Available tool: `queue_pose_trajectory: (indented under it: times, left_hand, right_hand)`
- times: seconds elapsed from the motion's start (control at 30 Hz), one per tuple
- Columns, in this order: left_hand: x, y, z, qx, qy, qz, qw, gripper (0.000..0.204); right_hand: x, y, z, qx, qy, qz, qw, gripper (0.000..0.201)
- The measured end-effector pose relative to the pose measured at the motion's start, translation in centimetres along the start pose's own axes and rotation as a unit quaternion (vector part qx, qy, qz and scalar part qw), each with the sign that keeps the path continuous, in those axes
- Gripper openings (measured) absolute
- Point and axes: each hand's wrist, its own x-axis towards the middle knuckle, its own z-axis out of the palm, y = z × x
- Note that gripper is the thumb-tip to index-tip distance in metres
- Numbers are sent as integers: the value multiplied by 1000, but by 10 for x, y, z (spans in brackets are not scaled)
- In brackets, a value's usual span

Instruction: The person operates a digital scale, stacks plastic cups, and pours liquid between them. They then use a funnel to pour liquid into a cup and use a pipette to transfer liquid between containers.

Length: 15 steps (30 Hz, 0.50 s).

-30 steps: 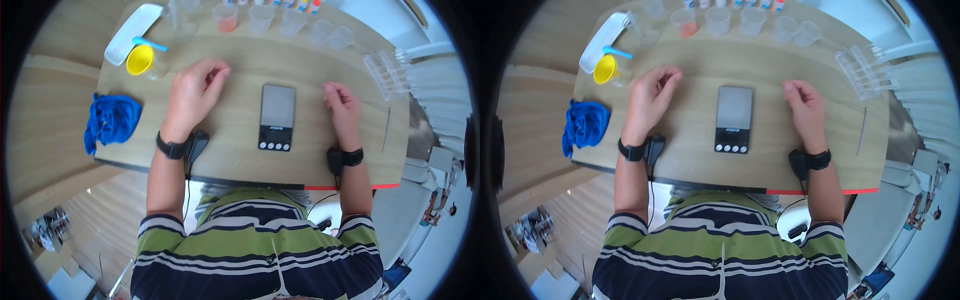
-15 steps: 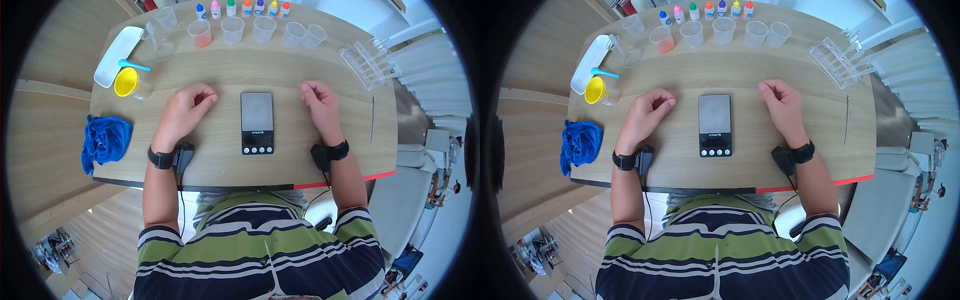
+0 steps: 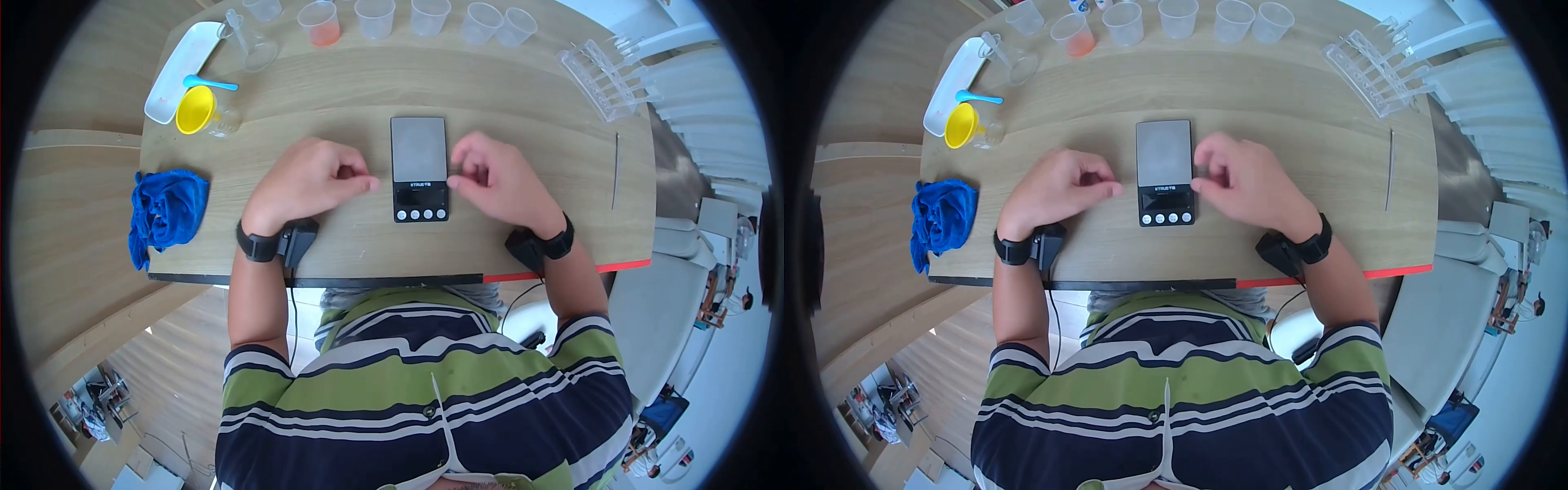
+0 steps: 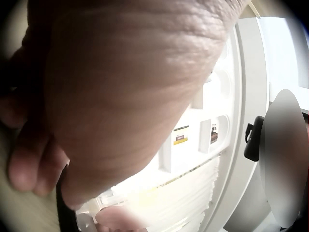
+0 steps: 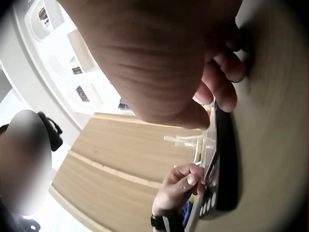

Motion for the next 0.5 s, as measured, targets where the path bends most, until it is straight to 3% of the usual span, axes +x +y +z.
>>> queue_pose_trajectory:
  times: [0.03,0.17,0.5]
  left_hand:
    - [0,4,3,25,-21,40,999,24]
    - [2,19,9,48,-69,44,995,31]
    - [5,24,19,46,-60,63,995,27]
  right_hand:
    - [-1,-5,2,-46,-45,-37,997,24]
    - [-7,-11,6,-94,-107,-118,983,27]
    - [-7,-13,16,-97,-89,-96,987,28]
